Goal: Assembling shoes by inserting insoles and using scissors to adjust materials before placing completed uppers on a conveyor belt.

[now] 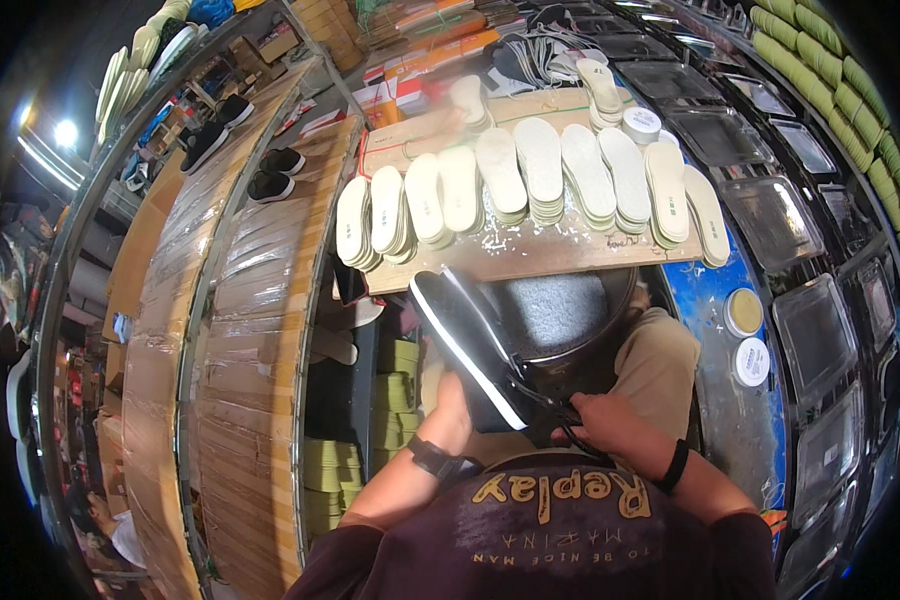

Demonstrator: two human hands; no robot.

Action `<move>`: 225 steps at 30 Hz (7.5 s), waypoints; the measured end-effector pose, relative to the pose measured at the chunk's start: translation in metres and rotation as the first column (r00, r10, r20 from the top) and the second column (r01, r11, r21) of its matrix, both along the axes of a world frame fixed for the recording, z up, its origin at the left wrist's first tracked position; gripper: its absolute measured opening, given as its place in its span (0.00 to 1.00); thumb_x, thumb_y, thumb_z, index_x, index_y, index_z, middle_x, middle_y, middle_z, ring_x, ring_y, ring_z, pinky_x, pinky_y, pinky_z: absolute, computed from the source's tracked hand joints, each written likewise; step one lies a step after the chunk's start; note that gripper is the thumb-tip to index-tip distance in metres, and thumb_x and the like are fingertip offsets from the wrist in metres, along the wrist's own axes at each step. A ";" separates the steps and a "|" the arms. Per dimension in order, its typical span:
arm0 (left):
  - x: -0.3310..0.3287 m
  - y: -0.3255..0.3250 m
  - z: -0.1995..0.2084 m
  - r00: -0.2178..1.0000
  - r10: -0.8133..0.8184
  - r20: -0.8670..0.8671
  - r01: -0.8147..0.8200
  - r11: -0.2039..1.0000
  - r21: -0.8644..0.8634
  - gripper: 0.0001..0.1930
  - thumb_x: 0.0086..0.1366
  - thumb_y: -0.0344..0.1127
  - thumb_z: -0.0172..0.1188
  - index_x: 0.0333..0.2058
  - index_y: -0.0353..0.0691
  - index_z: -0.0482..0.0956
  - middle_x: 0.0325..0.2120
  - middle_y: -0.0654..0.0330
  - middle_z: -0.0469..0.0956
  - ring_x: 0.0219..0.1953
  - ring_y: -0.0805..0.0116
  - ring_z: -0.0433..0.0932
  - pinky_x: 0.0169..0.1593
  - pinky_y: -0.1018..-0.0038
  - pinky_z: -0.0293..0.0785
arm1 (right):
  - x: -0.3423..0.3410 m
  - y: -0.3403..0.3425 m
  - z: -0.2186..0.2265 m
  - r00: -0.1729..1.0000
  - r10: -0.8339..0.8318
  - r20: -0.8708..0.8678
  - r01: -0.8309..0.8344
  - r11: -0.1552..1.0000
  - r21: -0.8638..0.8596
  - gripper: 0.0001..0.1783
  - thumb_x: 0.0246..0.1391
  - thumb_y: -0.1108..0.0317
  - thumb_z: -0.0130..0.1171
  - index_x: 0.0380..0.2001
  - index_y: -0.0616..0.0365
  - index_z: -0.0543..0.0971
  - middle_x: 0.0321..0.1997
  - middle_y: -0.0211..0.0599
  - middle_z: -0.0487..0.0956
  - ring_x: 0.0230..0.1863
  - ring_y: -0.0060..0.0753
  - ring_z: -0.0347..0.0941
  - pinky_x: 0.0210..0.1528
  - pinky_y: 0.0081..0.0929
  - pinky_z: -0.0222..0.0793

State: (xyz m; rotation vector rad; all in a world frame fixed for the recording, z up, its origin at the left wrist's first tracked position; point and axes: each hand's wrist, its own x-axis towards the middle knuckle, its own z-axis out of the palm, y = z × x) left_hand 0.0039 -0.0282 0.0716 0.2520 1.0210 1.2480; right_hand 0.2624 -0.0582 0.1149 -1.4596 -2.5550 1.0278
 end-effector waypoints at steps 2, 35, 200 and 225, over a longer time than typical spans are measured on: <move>0.001 -0.001 0.003 0.999 -0.020 0.033 0.018 0.999 0.045 0.10 0.69 0.34 0.46 0.41 0.34 0.72 0.32 0.56 0.77 0.31 0.65 0.79 0.35 0.73 0.78 | 0.002 0.003 0.001 0.999 -0.015 0.030 0.016 1.000 -0.017 0.37 0.45 0.32 0.56 0.33 0.62 0.74 0.29 0.51 0.79 0.34 0.55 0.77 0.35 0.45 0.71; -0.073 -0.023 0.026 0.004 0.075 -0.997 0.735 0.676 0.054 0.13 0.50 0.30 0.60 0.38 0.39 0.80 0.34 0.53 0.80 0.40 0.53 0.78 0.46 0.64 0.73 | 0.043 0.046 0.002 0.981 -0.190 0.025 0.184 0.969 0.168 0.29 0.40 0.41 0.66 0.27 0.60 0.75 0.26 0.47 0.76 0.33 0.55 0.74 0.33 0.43 0.67; -0.074 -0.040 0.024 -0.184 0.299 -0.936 0.722 0.688 0.078 0.08 0.47 0.27 0.60 0.29 0.36 0.78 0.26 0.53 0.78 0.36 0.52 0.78 0.62 0.50 0.58 | 0.015 0.022 0.003 0.966 -0.239 -0.099 0.244 0.969 0.047 0.32 0.48 0.38 0.59 0.29 0.63 0.73 0.28 0.52 0.77 0.32 0.58 0.75 0.36 0.47 0.69; 0.001 0.011 0.031 0.962 -0.205 0.179 0.192 0.978 0.086 0.12 0.70 0.35 0.43 0.41 0.34 0.73 0.32 0.56 0.77 0.32 0.64 0.79 0.37 0.73 0.78 | 0.015 0.004 -0.002 0.985 -0.159 0.074 0.159 0.987 0.004 0.35 0.45 0.35 0.59 0.31 0.62 0.74 0.29 0.50 0.78 0.34 0.54 0.76 0.36 0.45 0.70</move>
